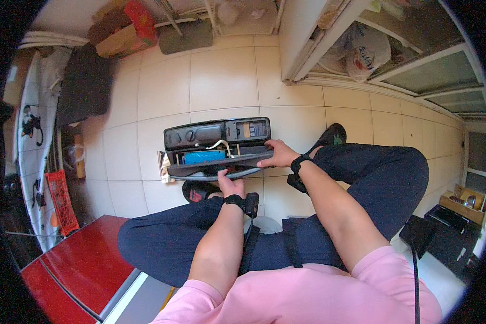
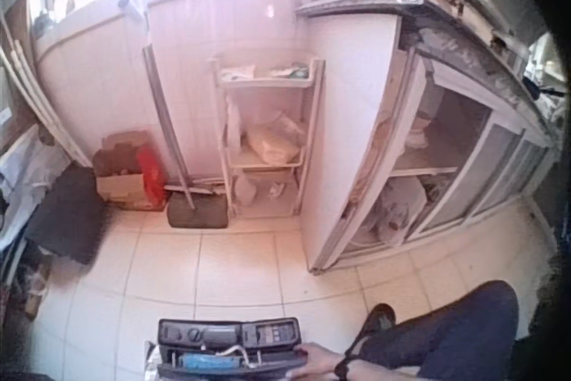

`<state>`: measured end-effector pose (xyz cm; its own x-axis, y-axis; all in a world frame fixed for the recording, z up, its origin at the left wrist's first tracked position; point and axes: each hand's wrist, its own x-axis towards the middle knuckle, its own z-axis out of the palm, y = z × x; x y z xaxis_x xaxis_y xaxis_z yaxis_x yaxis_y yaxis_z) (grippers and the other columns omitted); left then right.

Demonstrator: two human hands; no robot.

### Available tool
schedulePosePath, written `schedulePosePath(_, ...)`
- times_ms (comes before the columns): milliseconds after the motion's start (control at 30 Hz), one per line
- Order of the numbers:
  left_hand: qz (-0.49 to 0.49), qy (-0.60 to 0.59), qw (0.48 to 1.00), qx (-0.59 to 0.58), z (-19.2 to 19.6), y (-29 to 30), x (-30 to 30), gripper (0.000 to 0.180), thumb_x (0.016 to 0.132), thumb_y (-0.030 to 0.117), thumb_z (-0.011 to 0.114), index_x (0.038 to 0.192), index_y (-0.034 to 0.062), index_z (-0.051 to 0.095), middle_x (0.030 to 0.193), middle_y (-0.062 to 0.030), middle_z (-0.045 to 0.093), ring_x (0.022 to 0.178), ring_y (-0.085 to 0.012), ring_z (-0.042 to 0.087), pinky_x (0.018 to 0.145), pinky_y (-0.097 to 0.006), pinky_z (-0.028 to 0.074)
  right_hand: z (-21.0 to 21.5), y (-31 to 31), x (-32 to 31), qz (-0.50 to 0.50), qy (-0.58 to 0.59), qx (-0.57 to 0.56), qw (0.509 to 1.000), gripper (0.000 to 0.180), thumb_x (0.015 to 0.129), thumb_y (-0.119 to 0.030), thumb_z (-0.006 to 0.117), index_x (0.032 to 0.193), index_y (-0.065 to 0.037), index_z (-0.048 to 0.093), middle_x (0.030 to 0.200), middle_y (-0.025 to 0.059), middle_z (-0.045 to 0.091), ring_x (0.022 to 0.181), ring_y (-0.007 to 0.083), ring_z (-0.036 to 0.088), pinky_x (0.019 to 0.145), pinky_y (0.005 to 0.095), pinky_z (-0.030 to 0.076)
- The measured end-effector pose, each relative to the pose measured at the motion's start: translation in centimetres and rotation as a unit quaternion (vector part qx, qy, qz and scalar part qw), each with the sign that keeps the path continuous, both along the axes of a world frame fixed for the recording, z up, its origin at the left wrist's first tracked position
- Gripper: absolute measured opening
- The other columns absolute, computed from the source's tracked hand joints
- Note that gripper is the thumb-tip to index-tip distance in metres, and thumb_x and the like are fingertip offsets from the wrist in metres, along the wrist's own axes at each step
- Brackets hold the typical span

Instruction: The person sits on the floor and assembles a disassembled electronic device by connecting internal wires and snapping the casing halves together. They then place the assembled unit into a black carrying case along with a blue tool and a plastic bag, and finally move a mat and a steamer pot to the side.

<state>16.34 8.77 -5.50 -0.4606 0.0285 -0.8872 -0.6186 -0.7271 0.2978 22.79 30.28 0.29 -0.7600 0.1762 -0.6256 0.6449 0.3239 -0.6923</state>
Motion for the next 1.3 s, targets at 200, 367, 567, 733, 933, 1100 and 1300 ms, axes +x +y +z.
schedulePosePath(200, -0.098, -0.004, 0.992, -0.084, 0.6, -0.2, -0.5, 0.029, 0.086, 0.022, 0.064, 0.111, 0.0071, 0.060, 0.107, -0.0070, 0.064, 0.094, -0.0209, 0.061, 0.081, -0.038, 0.050, -0.9, -0.2, 0.2, -0.014, -0.018, 0.028, 0.999, 0.112, 0.061, -0.060, 0.088, 0.141, 0.008, 0.048, 0.138, 0.0299, 0.046, 0.130, 0.0411, 0.048, 0.112, 0.0425, 0.041)
schedulePosePath(367, -0.183, 0.002, 0.966, -0.183, 0.4, -0.1, -0.6, 0.033, 0.090, 0.030, 0.061, 0.107, 0.0016, 0.062, 0.097, -0.0087, 0.066, 0.081, -0.0213, 0.064, 0.064, -0.035, 0.052, -1.2, -0.3, 0.5, -0.022, -0.022, 0.074, 0.997, 0.116, 0.058, -0.062, 0.089, 0.142, 0.006, 0.047, 0.137, 0.0296, 0.045, 0.130, 0.0419, 0.046, 0.112, 0.0422, 0.040)
schedulePosePath(567, -0.458, -0.022, 0.844, -0.277, 0.0, -1.7, -1.5, 0.048, 0.094, 0.045, 0.054, 0.081, -0.0009, 0.060, 0.064, -0.0113, 0.057, 0.050, -0.0253, 0.057, 0.046, -0.037, 0.048, -1.1, -0.8, 0.7, -0.042, 0.012, 0.094, 0.995, 0.115, 0.055, -0.057, 0.092, 0.141, 0.007, 0.047, 0.131, 0.0274, 0.048, 0.126, 0.0419, 0.048, 0.111, 0.0426, 0.041)
schedulePosePath(733, -0.615, -0.093, 0.741, -0.252, 2.2, -2.9, -5.2, 0.052, 0.099, 0.049, 0.052, 0.077, 0.0023, 0.059, 0.062, -0.0109, 0.058, 0.049, -0.0272, 0.059, 0.045, -0.039, 0.048, 0.2, -1.9, 0.8, -0.022, 0.038, 0.164, 0.985, 0.109, 0.057, -0.047, 0.094, 0.141, 0.005, 0.047, 0.129, 0.0260, 0.048, 0.122, 0.0405, 0.051, 0.109, 0.0421, 0.044)
schedulePosePath(933, -0.796, 0.164, 0.432, -0.391, 15.1, -3.1, -21.2, 0.039, 0.092, 0.042, 0.061, 0.088, 0.0053, 0.073, 0.082, -0.0105, 0.072, 0.073, -0.0196, 0.069, 0.064, -0.036, 0.055, 1.6, -2.7, 1.1, -0.022, 0.020, 0.203, 0.979, 0.105, 0.061, -0.046, 0.092, 0.142, 0.003, 0.047, 0.128, 0.0237, 0.053, 0.122, 0.0393, 0.053, 0.107, 0.0435, 0.045)
schedulePosePath(1100, -0.487, 0.350, 0.746, -0.289, 33.0, -8.7, -35.7, 0.024, 0.099, 0.034, 0.063, 0.086, 0.0138, 0.067, 0.073, 0.0039, 0.060, 0.068, -0.0079, 0.056, 0.062, -0.023, 0.044, 1.9, -2.9, 1.3, -0.013, 0.022, 0.195, 0.981, 0.102, 0.063, -0.044, 0.091, 0.142, 0.002, 0.046, 0.127, 0.0232, 0.054, 0.121, 0.0398, 0.053, 0.107, 0.0444, 0.044)
schedulePosePath(1300, -0.434, 0.394, 0.707, -0.395, 28.8, -19.6, -41.9, 0.023, 0.099, 0.036, 0.062, 0.093, 0.0147, 0.065, 0.081, 0.0033, 0.062, 0.074, -0.0088, 0.058, 0.068, -0.025, 0.048, 2.9, -2.7, 1.0, -0.004, 0.044, 0.198, 0.979, 0.104, 0.064, -0.041, 0.091, 0.145, 0.000, 0.040, 0.127, 0.0230, 0.052, 0.122, 0.0405, 0.052, 0.106, 0.0445, 0.045)
